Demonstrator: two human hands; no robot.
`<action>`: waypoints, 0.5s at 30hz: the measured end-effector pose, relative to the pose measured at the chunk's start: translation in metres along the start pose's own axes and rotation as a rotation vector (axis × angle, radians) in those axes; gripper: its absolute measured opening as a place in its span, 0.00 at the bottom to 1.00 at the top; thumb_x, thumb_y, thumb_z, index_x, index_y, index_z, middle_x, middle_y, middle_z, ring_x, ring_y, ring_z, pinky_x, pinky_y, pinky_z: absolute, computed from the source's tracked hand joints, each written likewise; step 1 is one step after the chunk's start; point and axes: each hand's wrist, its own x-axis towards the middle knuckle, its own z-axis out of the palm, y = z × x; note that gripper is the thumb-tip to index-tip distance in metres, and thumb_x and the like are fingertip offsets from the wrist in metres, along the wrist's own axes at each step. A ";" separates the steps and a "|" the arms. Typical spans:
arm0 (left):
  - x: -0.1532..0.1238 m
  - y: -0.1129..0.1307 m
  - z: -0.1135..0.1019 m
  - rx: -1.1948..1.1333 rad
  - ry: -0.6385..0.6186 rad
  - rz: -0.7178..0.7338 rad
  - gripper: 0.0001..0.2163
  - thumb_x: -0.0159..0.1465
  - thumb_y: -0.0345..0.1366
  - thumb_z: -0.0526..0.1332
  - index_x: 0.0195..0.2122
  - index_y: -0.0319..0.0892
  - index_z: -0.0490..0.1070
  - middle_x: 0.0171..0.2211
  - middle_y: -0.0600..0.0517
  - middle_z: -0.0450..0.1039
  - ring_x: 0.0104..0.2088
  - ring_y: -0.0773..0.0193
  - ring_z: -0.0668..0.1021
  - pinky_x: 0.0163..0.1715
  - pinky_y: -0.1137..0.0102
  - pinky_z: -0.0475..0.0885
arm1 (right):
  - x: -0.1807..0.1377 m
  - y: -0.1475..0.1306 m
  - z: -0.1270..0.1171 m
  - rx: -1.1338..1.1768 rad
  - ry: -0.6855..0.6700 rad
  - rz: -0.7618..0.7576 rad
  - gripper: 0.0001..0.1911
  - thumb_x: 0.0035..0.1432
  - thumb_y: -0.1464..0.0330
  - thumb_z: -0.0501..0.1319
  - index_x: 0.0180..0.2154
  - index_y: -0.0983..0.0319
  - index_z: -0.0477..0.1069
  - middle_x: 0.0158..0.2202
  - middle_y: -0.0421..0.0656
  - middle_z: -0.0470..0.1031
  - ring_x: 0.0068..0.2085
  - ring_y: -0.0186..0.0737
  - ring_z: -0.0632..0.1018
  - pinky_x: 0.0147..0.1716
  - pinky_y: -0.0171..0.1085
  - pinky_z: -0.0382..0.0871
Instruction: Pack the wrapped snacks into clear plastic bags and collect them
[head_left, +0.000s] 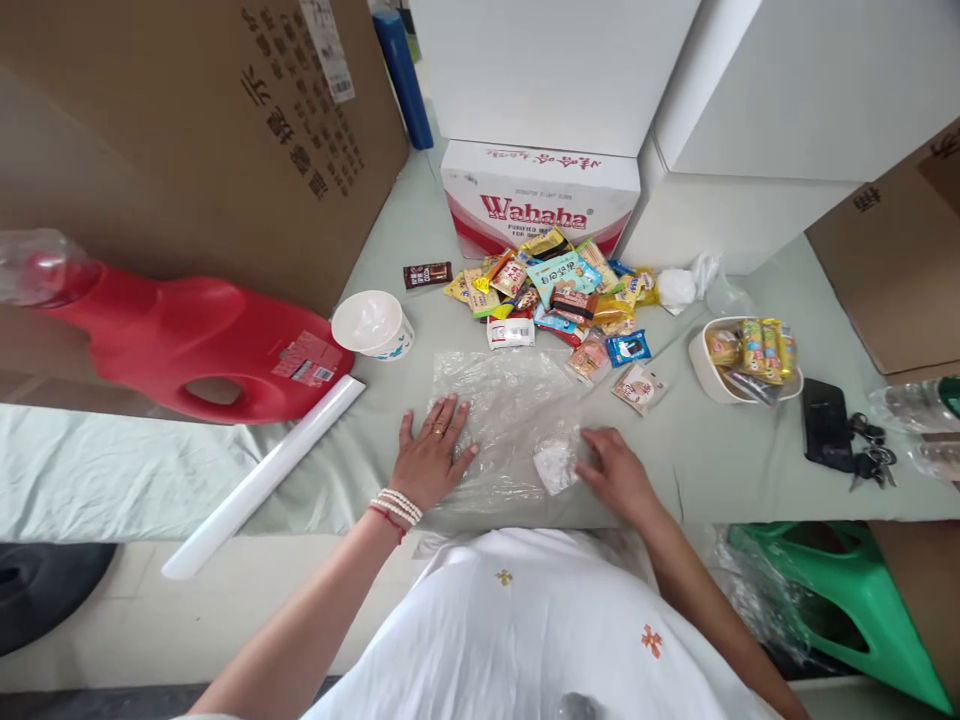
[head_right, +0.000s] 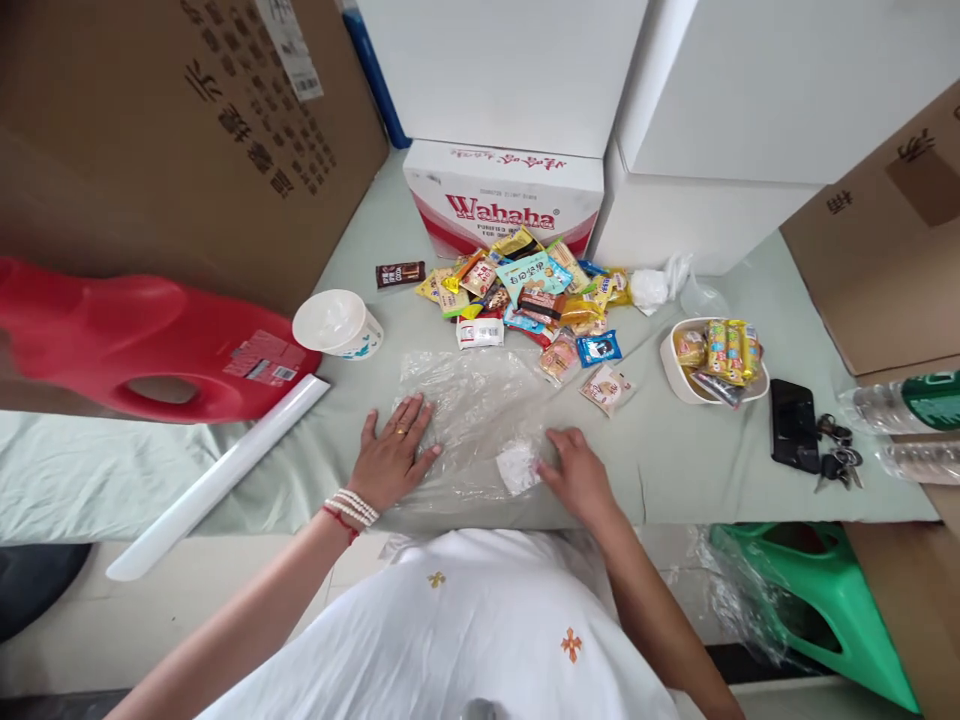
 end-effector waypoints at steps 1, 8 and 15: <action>0.001 0.001 0.000 0.017 -0.003 -0.001 0.32 0.74 0.52 0.48 0.77 0.47 0.51 0.76 0.41 0.50 0.75 0.43 0.59 0.72 0.37 0.39 | -0.004 -0.010 0.005 -0.072 -0.038 0.017 0.24 0.62 0.62 0.63 0.59 0.60 0.72 0.54 0.50 0.73 0.50 0.46 0.77 0.48 0.40 0.70; 0.004 0.002 -0.001 0.090 -0.024 0.011 0.32 0.74 0.53 0.48 0.76 0.50 0.54 0.77 0.42 0.49 0.75 0.42 0.59 0.71 0.36 0.43 | 0.002 -0.015 -0.007 -0.155 -0.132 0.042 0.08 0.66 0.69 0.59 0.42 0.60 0.76 0.42 0.44 0.76 0.39 0.38 0.76 0.37 0.34 0.63; 0.004 0.002 0.002 0.080 -0.016 0.010 0.32 0.74 0.54 0.47 0.76 0.49 0.53 0.77 0.42 0.47 0.75 0.42 0.58 0.70 0.35 0.42 | 0.017 0.050 -0.098 -0.123 0.208 0.115 0.19 0.63 0.60 0.61 0.51 0.63 0.76 0.42 0.48 0.78 0.35 0.41 0.76 0.41 0.40 0.70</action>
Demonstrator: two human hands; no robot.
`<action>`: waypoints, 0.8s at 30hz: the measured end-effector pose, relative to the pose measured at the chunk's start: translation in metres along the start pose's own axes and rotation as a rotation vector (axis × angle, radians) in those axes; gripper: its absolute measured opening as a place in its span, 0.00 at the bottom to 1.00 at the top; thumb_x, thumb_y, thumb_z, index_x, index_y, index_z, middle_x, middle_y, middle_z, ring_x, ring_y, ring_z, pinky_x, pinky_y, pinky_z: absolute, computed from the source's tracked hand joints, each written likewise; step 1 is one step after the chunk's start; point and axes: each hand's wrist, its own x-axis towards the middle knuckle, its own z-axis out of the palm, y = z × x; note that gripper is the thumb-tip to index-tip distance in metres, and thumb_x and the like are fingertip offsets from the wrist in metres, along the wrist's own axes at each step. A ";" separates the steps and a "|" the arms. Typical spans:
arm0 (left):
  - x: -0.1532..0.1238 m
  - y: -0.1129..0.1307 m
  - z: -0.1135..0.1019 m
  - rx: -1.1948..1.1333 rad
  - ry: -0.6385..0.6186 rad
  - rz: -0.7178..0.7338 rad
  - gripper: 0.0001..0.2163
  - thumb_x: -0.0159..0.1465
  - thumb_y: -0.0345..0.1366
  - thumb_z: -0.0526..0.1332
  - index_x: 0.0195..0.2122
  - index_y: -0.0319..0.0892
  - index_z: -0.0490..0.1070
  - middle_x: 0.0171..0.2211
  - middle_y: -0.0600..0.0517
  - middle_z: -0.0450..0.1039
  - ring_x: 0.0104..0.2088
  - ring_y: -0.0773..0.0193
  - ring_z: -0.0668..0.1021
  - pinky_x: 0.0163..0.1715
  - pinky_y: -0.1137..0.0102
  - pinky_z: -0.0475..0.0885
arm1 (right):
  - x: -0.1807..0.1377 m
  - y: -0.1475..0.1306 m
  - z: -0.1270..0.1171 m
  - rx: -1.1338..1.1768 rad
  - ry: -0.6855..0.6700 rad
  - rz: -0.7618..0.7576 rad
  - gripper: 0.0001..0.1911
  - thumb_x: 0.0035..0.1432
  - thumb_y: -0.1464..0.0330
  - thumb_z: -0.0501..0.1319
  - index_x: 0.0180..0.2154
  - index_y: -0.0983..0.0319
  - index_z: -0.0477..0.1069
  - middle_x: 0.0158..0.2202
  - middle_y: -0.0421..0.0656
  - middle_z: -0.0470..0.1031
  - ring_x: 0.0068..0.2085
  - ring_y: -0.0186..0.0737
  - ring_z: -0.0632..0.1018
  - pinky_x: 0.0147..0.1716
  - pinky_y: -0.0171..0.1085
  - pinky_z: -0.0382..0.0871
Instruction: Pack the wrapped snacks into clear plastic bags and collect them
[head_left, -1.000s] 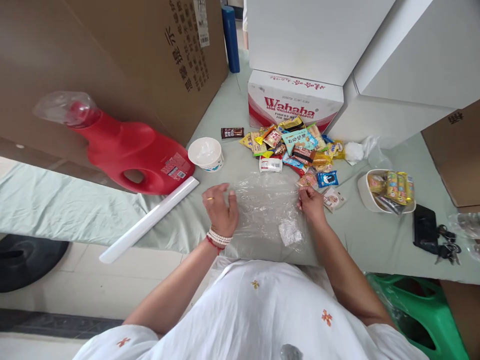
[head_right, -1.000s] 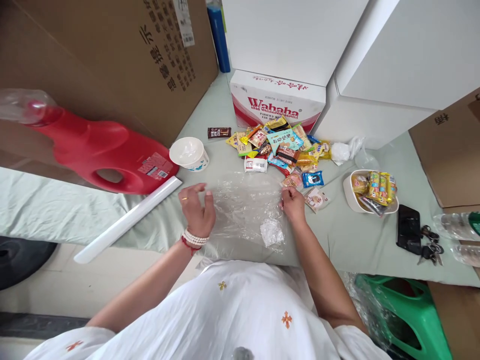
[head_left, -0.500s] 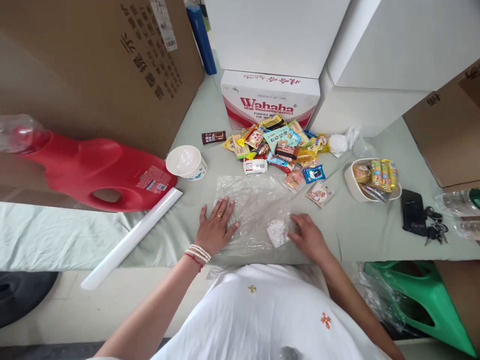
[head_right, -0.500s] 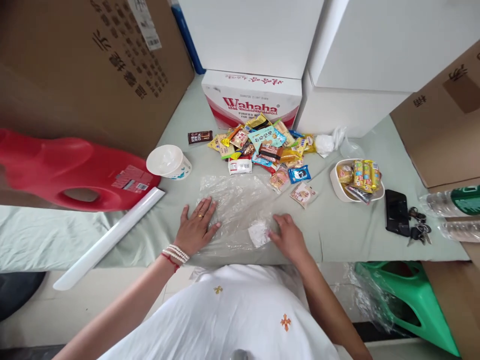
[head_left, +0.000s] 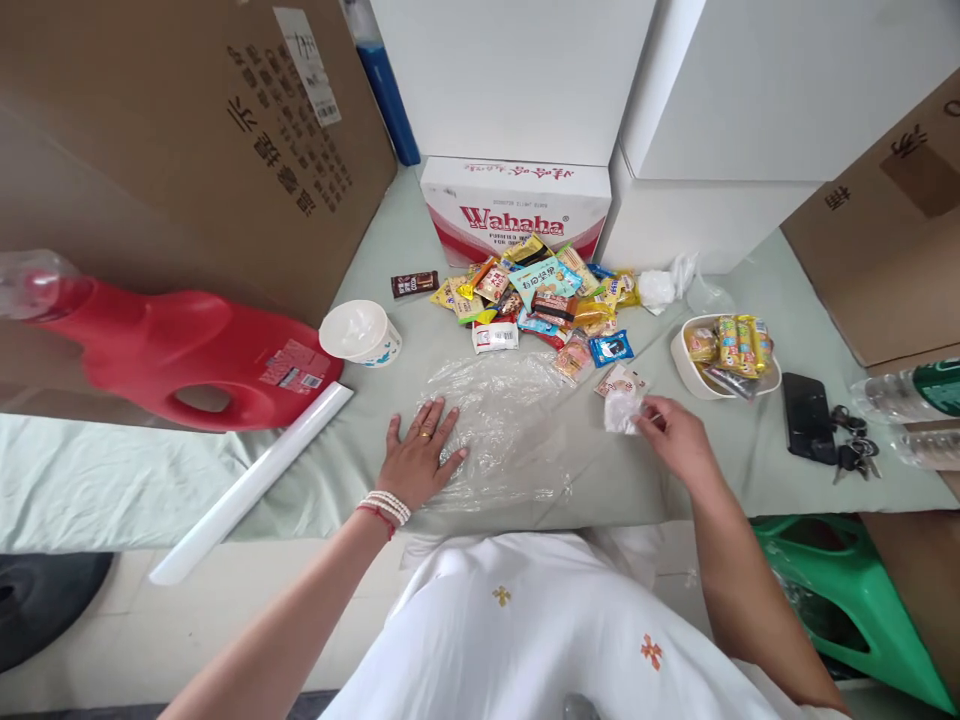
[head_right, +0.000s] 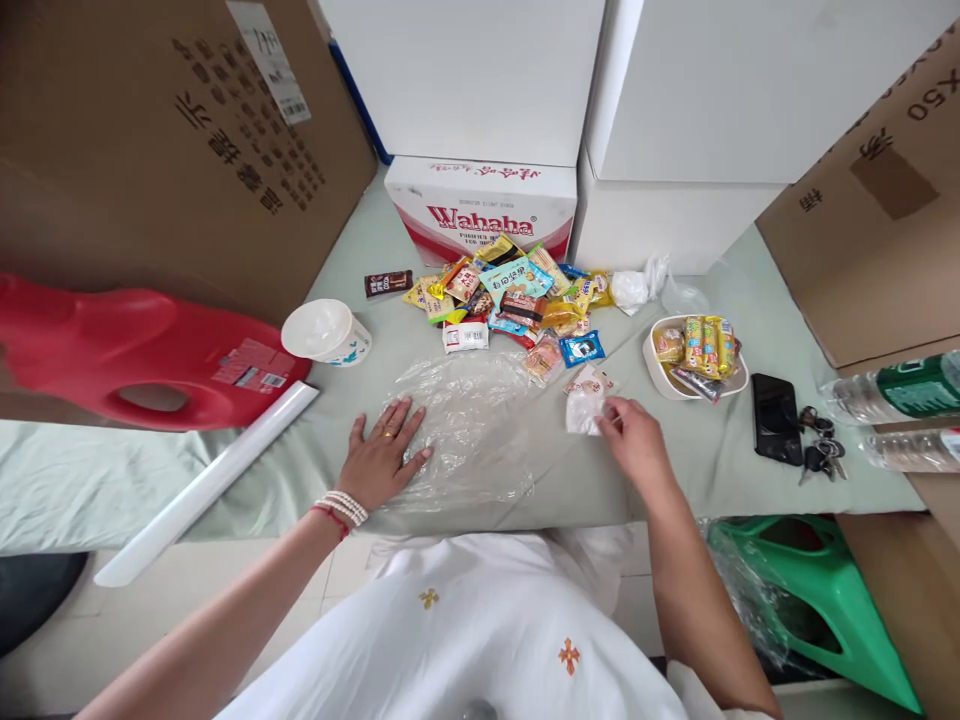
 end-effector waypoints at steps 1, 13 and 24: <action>0.000 0.000 0.000 -0.003 0.003 0.001 0.32 0.74 0.54 0.47 0.76 0.49 0.53 0.77 0.42 0.47 0.75 0.42 0.58 0.70 0.35 0.42 | 0.010 0.000 -0.012 -0.058 0.055 0.004 0.22 0.63 0.60 0.62 0.55 0.64 0.75 0.46 0.50 0.78 0.33 0.41 0.76 0.42 0.42 0.71; 0.001 0.002 -0.003 -0.022 0.013 0.005 0.29 0.75 0.52 0.45 0.76 0.50 0.54 0.77 0.44 0.49 0.75 0.44 0.59 0.71 0.36 0.43 | 0.154 -0.146 0.025 -0.416 -0.060 -0.288 0.34 0.66 0.61 0.63 0.70 0.60 0.61 0.70 0.56 0.62 0.58 0.57 0.76 0.52 0.46 0.72; 0.001 0.004 -0.001 -0.092 0.052 -0.010 0.28 0.75 0.51 0.47 0.75 0.53 0.56 0.77 0.45 0.50 0.75 0.45 0.59 0.72 0.36 0.40 | 0.069 -0.144 0.060 0.046 -0.053 -0.666 0.20 0.66 0.65 0.61 0.58 0.57 0.74 0.53 0.50 0.71 0.54 0.49 0.76 0.55 0.46 0.73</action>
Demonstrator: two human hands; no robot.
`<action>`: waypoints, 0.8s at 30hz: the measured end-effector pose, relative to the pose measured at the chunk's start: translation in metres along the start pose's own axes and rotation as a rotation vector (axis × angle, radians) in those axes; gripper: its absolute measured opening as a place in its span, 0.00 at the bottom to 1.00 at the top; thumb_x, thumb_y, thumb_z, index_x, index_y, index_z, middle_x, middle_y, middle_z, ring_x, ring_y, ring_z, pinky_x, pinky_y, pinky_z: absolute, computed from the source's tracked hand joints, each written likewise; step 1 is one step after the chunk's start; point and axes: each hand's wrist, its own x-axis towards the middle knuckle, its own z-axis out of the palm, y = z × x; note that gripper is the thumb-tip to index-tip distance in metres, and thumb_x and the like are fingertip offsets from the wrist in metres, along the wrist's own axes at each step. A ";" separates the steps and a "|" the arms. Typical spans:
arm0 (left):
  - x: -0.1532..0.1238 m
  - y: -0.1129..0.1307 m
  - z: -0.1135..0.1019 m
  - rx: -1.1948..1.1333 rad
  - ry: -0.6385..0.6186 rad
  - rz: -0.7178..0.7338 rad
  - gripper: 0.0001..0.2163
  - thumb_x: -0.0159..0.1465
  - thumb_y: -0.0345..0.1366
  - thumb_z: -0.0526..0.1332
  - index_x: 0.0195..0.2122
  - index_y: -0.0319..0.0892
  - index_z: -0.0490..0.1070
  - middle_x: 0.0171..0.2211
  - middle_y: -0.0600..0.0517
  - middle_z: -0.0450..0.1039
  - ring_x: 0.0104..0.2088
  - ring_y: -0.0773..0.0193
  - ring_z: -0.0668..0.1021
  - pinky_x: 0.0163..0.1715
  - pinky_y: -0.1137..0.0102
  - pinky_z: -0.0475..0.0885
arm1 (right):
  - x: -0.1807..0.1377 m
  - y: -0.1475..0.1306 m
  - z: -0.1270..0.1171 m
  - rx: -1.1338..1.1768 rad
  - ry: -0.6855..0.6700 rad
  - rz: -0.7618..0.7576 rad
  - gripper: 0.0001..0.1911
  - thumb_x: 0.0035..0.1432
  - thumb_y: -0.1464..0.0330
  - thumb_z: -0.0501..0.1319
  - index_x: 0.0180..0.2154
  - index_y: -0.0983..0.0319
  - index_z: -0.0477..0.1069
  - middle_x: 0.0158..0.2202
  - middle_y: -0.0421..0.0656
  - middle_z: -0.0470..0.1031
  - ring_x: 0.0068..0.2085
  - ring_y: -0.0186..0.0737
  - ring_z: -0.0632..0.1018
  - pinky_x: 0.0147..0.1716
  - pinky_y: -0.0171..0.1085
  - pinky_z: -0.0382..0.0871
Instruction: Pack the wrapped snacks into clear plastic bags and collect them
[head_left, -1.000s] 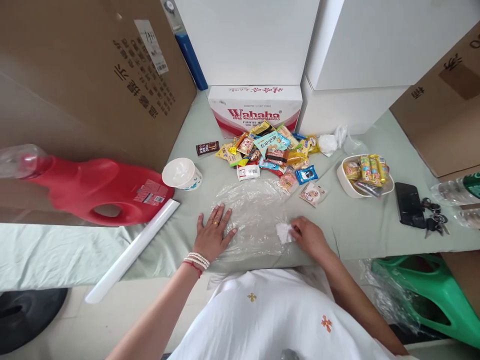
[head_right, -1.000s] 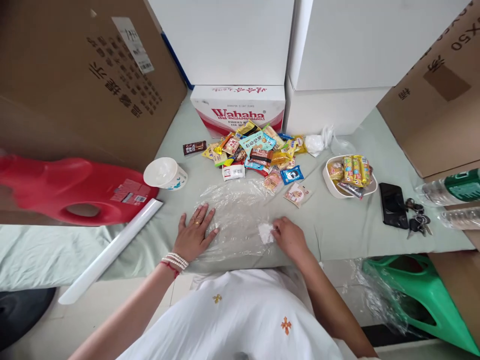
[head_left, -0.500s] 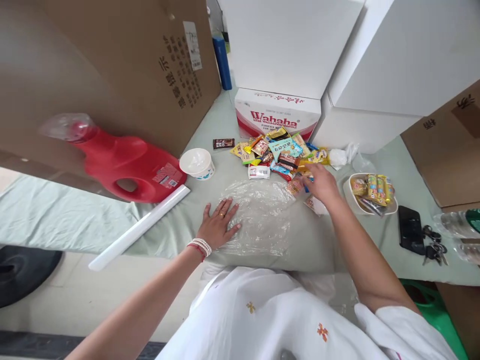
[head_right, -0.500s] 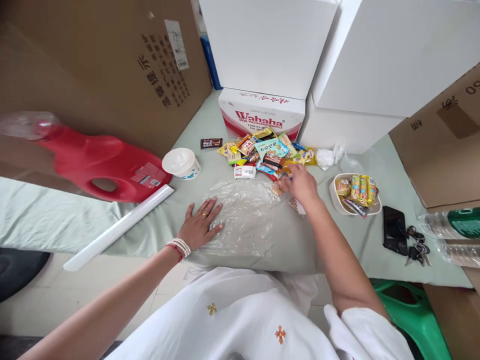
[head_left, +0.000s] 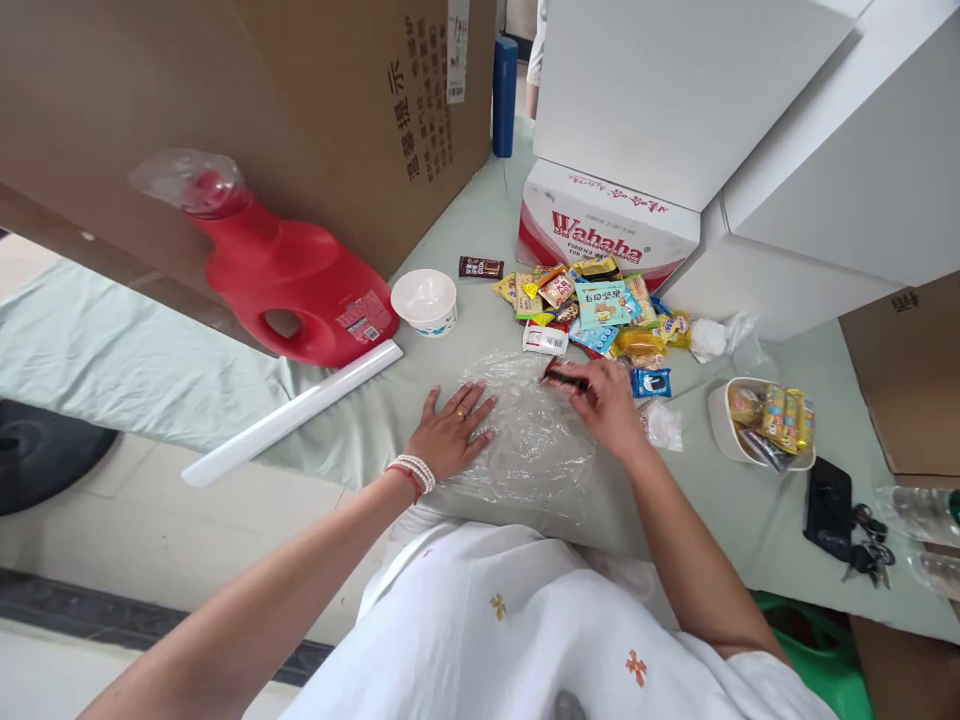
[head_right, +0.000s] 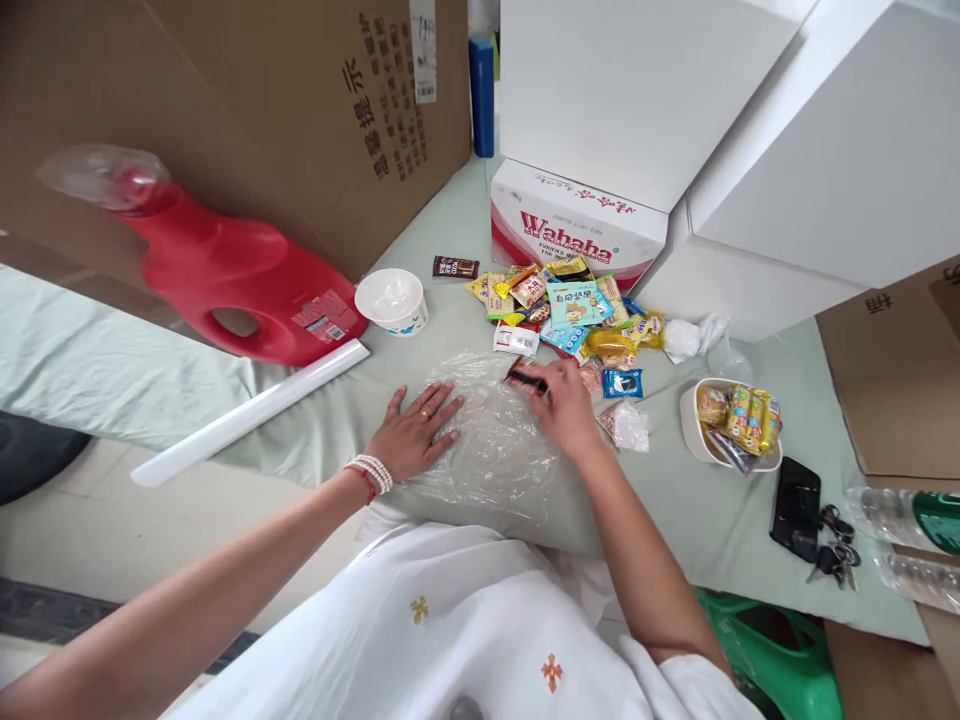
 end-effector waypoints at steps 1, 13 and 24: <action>0.000 0.000 0.000 -0.004 0.002 0.002 0.28 0.75 0.51 0.48 0.75 0.53 0.56 0.77 0.45 0.51 0.75 0.45 0.59 0.72 0.36 0.39 | -0.010 -0.006 0.012 0.060 -0.041 -0.050 0.19 0.66 0.67 0.60 0.58 0.56 0.73 0.54 0.49 0.71 0.55 0.47 0.76 0.55 0.46 0.73; 0.001 0.000 0.001 -0.054 0.027 -0.005 0.28 0.74 0.50 0.49 0.75 0.54 0.56 0.76 0.46 0.51 0.74 0.43 0.60 0.72 0.36 0.37 | -0.011 0.052 -0.027 -0.329 -0.152 0.221 0.20 0.69 0.69 0.53 0.57 0.60 0.76 0.59 0.53 0.74 0.60 0.52 0.71 0.59 0.50 0.68; 0.002 -0.001 0.004 -0.051 0.007 -0.012 0.29 0.75 0.51 0.48 0.75 0.52 0.56 0.77 0.46 0.50 0.75 0.46 0.58 0.72 0.38 0.34 | 0.000 0.114 -0.057 -0.580 -0.117 0.415 0.23 0.65 0.70 0.55 0.58 0.65 0.77 0.51 0.57 0.78 0.56 0.58 0.72 0.55 0.51 0.67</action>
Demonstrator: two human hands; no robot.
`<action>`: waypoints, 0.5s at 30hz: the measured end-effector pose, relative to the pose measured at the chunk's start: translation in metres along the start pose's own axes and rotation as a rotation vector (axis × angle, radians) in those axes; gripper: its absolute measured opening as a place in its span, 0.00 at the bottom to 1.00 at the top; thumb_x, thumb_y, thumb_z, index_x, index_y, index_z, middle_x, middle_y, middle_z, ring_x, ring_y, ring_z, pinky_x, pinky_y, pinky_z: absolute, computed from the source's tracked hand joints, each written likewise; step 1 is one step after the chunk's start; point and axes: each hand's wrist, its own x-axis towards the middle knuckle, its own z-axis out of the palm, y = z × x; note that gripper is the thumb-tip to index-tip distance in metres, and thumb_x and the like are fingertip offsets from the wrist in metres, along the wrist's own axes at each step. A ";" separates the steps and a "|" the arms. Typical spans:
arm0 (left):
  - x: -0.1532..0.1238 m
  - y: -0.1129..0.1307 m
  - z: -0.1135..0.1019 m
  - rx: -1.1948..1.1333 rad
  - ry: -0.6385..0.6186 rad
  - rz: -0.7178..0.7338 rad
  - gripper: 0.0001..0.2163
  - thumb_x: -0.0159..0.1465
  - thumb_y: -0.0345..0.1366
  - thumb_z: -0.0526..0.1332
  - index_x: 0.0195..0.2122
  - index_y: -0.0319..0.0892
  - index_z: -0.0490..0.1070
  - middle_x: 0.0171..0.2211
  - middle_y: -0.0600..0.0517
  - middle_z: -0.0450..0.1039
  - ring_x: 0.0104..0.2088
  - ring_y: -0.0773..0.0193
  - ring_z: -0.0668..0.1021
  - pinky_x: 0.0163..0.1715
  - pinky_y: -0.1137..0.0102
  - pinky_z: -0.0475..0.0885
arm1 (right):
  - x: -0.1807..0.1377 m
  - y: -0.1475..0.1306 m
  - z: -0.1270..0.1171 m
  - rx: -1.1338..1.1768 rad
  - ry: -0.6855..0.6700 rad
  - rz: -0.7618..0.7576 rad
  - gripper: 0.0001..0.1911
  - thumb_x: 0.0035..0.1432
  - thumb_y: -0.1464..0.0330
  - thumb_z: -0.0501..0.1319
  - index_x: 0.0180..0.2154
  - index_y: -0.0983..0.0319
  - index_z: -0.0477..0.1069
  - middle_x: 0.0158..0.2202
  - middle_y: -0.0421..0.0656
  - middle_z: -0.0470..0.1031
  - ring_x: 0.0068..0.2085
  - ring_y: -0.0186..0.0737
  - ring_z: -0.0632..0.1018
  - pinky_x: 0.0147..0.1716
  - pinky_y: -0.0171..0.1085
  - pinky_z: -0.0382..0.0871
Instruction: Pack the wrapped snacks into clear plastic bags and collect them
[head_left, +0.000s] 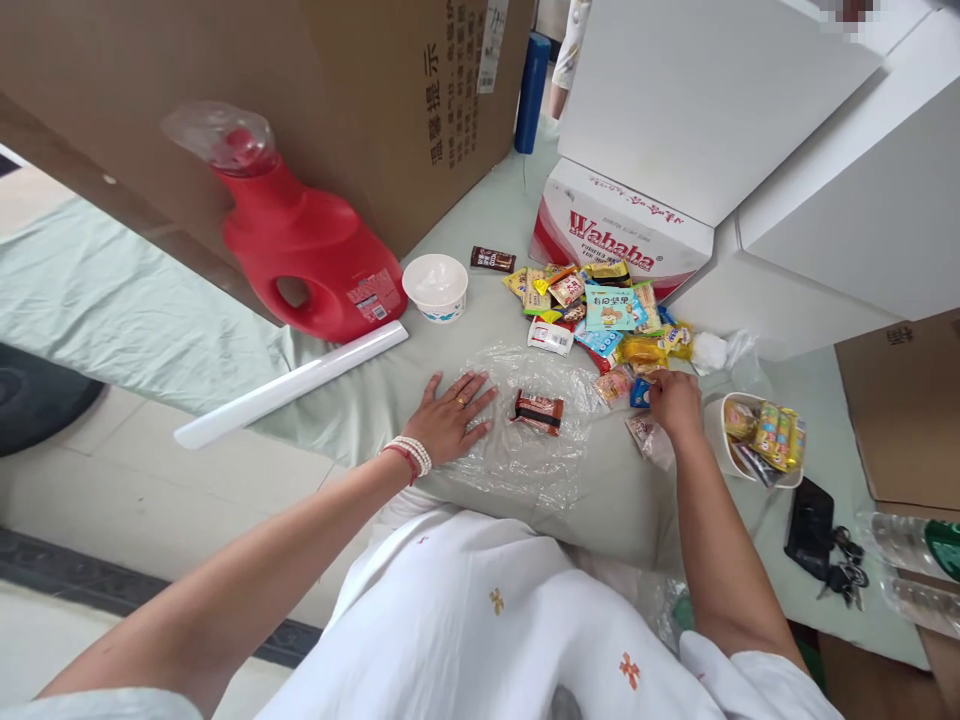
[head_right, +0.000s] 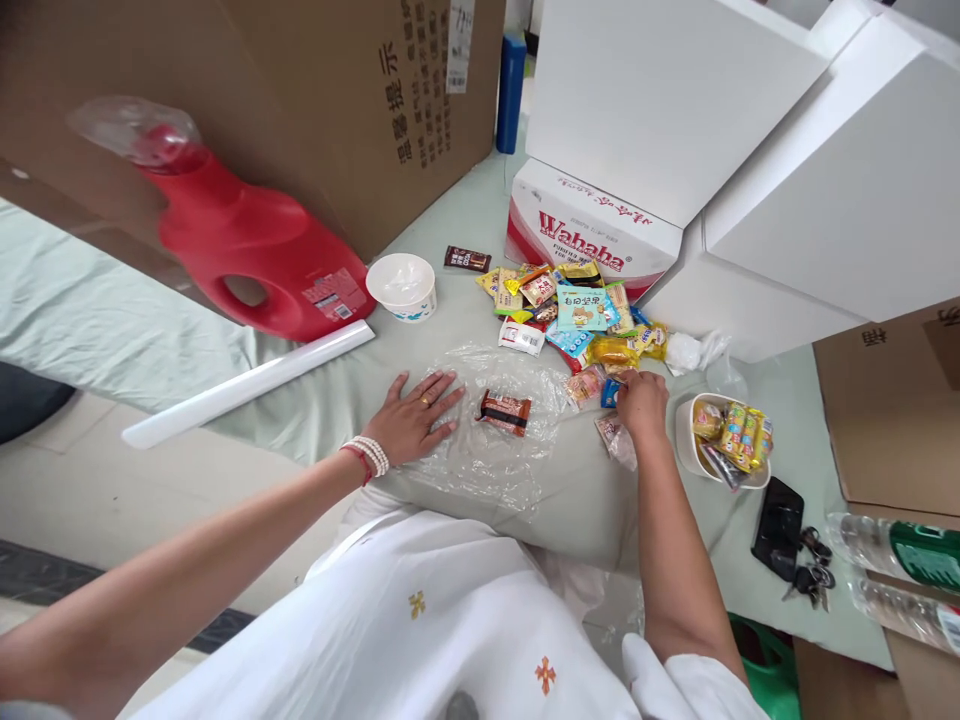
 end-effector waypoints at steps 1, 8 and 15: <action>0.000 0.000 0.000 -0.001 0.001 0.001 0.29 0.75 0.51 0.48 0.75 0.52 0.56 0.77 0.46 0.50 0.75 0.46 0.58 0.72 0.38 0.35 | 0.000 0.001 -0.001 0.005 0.016 0.002 0.23 0.65 0.68 0.55 0.59 0.65 0.76 0.52 0.57 0.77 0.56 0.58 0.72 0.55 0.51 0.67; -0.002 0.001 -0.002 0.018 0.013 0.012 0.29 0.75 0.51 0.49 0.75 0.53 0.56 0.76 0.45 0.51 0.75 0.45 0.59 0.72 0.38 0.37 | -0.007 0.000 0.001 -0.061 -0.225 -0.069 0.39 0.55 0.68 0.67 0.69 0.58 0.64 0.60 0.56 0.74 0.59 0.61 0.72 0.52 0.50 0.69; -0.003 0.001 -0.004 0.042 0.016 0.012 0.29 0.75 0.51 0.49 0.75 0.54 0.54 0.76 0.46 0.52 0.74 0.45 0.59 0.72 0.38 0.39 | -0.012 0.005 -0.020 -0.002 -0.034 -0.002 0.29 0.61 0.66 0.64 0.63 0.67 0.72 0.51 0.61 0.79 0.54 0.61 0.76 0.52 0.50 0.69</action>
